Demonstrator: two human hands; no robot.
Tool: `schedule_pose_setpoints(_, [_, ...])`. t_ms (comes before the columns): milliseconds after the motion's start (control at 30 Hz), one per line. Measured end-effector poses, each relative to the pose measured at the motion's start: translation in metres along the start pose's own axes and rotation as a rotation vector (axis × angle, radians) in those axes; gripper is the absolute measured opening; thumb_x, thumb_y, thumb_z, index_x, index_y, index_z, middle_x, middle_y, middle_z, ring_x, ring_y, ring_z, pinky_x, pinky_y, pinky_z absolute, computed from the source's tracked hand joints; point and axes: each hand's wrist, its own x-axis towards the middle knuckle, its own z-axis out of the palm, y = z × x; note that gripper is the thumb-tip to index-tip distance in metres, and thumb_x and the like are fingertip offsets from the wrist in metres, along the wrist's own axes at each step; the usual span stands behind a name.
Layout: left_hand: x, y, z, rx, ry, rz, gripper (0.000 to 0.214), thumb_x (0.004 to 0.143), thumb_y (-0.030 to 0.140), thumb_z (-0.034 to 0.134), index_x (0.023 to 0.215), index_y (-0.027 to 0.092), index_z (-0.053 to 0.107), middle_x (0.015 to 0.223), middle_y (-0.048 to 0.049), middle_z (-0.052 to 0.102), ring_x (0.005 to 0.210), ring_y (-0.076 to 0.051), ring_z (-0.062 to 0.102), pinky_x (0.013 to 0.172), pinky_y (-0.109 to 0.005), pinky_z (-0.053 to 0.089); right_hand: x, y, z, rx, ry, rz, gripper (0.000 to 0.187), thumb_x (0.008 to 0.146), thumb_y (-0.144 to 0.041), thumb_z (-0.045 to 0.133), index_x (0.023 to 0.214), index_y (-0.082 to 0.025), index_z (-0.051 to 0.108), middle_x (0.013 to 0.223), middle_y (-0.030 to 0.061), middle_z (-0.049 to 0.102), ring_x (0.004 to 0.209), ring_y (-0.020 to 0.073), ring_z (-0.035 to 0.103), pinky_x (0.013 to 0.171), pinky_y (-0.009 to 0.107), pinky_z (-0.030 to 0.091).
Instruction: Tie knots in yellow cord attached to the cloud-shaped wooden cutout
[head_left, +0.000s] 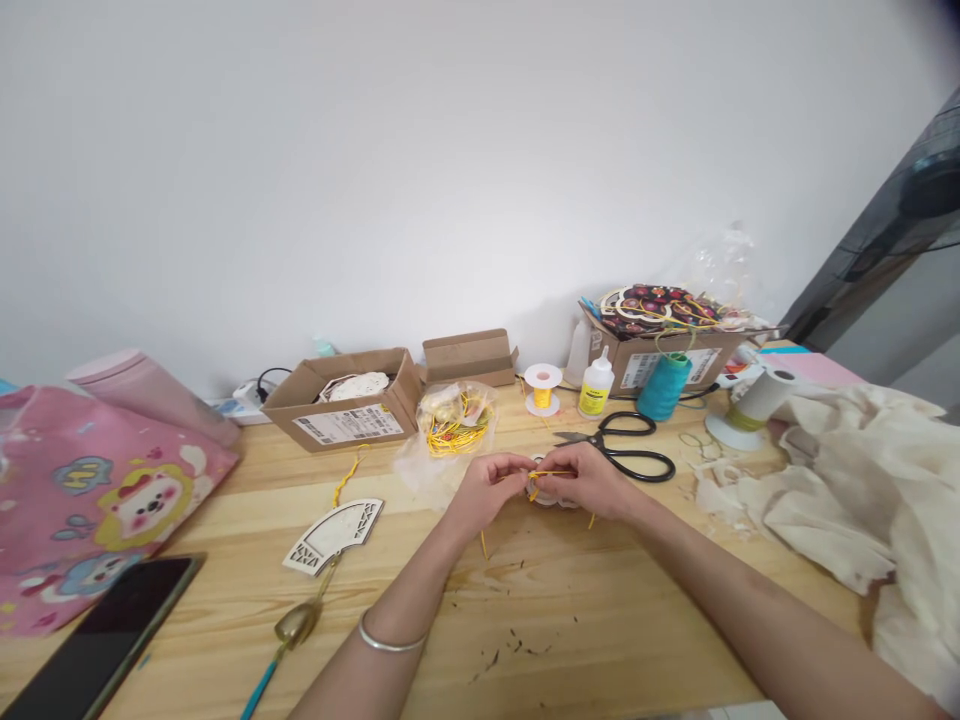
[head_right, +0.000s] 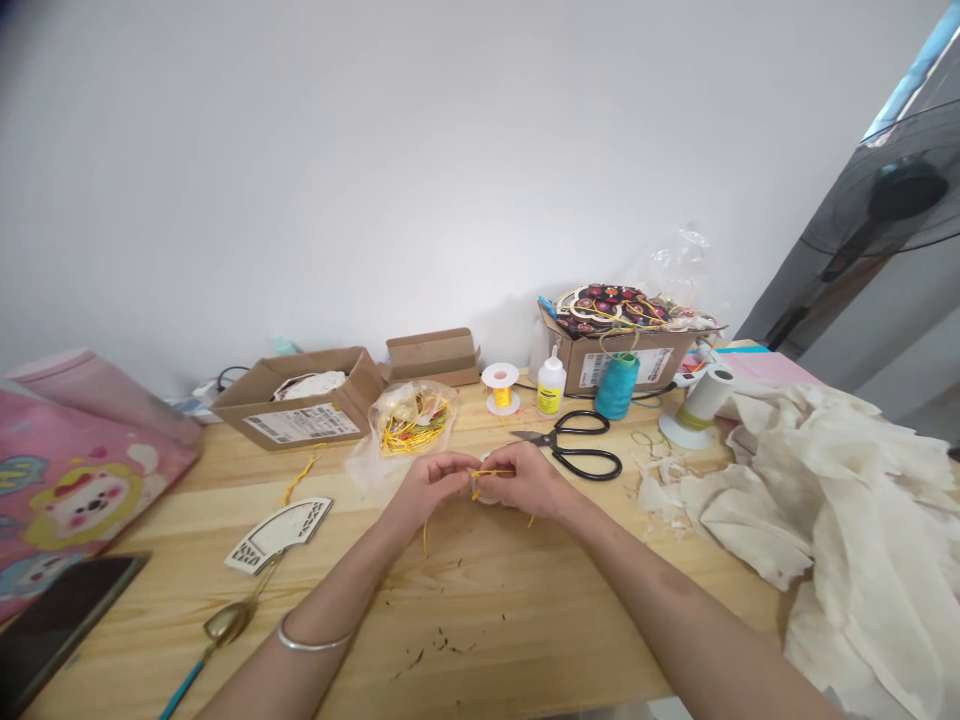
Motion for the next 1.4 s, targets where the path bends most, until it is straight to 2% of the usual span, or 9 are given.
schedule_pose_setpoints(200, [0.001,0.0,-0.002,-0.018,0.028,0.001,0.023,0.056,0.024,0.063,0.074,0.011,0.061,0.066,-0.0036,0.063,0.057,-0.011,0.055,0.056,-0.022,0.042,0.003,0.003,-0.001,-0.036,0.037,-0.002,0.024,0.063,-0.034,0.055,0.069,-0.011,0.062,0.051,-0.0019,0.051,0.042,0.0046,0.039,0.037,0.015,0.027])
schedule_pose_setpoints(333, [0.002,-0.002,-0.002,0.026,0.034,-0.023,0.023,0.056,0.028,0.062,0.072,0.011,0.061,0.067,-0.0039,0.064,0.057,-0.011,0.055,0.057,-0.022,0.043,0.004,0.006,0.0,-0.057,0.032,-0.001,0.025,0.064,-0.034,0.054,0.069,-0.012,0.062,0.054,-0.0006,0.054,0.044,0.0056,0.041,0.039,0.016,0.03])
schedule_pose_setpoints(467, [0.002,-0.004,-0.002,0.091,0.047,-0.009,0.023,0.057,0.03,0.061,0.071,0.012,0.061,0.064,-0.0022,0.063,0.055,-0.01,0.054,0.053,-0.02,0.041,0.003,0.003,-0.003,-0.106,0.089,-0.008,0.025,0.063,-0.034,0.055,0.071,-0.012,0.064,0.057,0.0005,0.056,0.047,0.0072,0.044,0.041,0.018,0.032])
schedule_pose_setpoints(767, [0.003,-0.007,-0.003,0.124,0.071,-0.002,0.024,0.058,0.034,0.06,0.069,0.012,0.061,0.06,-0.0014,0.062,0.05,-0.009,0.052,0.049,-0.019,0.04,0.002,-0.006,-0.012,0.247,0.183,0.048,0.022,0.056,-0.031,0.063,0.069,-0.013,0.064,0.06,0.0002,0.058,0.05,0.0066,0.046,0.046,0.019,0.035])
schedule_pose_setpoints(833, [0.004,-0.008,-0.004,0.106,0.075,0.0,0.025,0.057,0.034,0.061,0.069,0.012,0.061,0.06,-0.0019,0.063,0.05,-0.01,0.052,0.049,-0.019,0.04,0.002,-0.007,-0.011,0.31,0.197,0.054,0.022,0.056,-0.03,0.064,0.067,-0.012,0.064,0.053,-0.0016,0.054,0.044,0.0045,0.041,0.042,0.019,0.032])
schedule_pose_setpoints(1000, [0.003,-0.005,-0.002,0.053,0.096,-0.005,0.025,0.055,0.033,0.063,0.068,0.012,0.062,0.059,-0.0016,0.063,0.049,-0.009,0.052,0.048,-0.019,0.04,-0.001,-0.008,-0.012,0.442,0.223,0.073,0.021,0.057,-0.03,0.063,0.066,-0.012,0.061,0.036,-0.0086,0.031,0.034,0.001,0.017,0.034,0.018,0.011])
schedule_pose_setpoints(1200, [0.001,0.004,0.0,-0.065,0.156,0.002,0.022,0.051,0.029,0.066,0.066,0.013,0.063,0.063,-0.0016,0.065,0.056,-0.01,0.056,0.055,-0.02,0.043,-0.003,-0.009,-0.013,0.528,0.199,0.015,0.016,0.062,-0.029,0.058,0.064,-0.013,0.058,0.037,-0.01,0.02,0.034,0.0019,0.014,0.034,0.019,0.01])
schedule_pose_setpoints(1300, [0.001,0.003,-0.002,-0.084,0.18,-0.007,0.023,0.051,0.029,0.067,0.066,0.013,0.063,0.063,-0.0014,0.065,0.056,-0.01,0.056,0.054,-0.02,0.043,-0.002,-0.01,-0.014,0.401,0.252,-0.006,0.017,0.064,-0.03,0.056,0.066,-0.013,0.059,0.038,-0.0082,0.028,0.035,0.0026,0.02,0.034,0.018,0.017])
schedule_pose_setpoints(1400, [0.001,0.001,-0.004,-0.047,0.192,0.004,0.023,0.052,0.03,0.066,0.067,0.012,0.063,0.062,-0.002,0.064,0.054,-0.01,0.054,0.052,-0.02,0.042,-0.002,-0.012,-0.013,0.102,0.284,-0.14,0.022,0.062,-0.027,0.058,0.08,-0.015,0.061,0.06,-0.0009,0.052,0.051,0.0072,0.043,0.047,0.02,0.034])
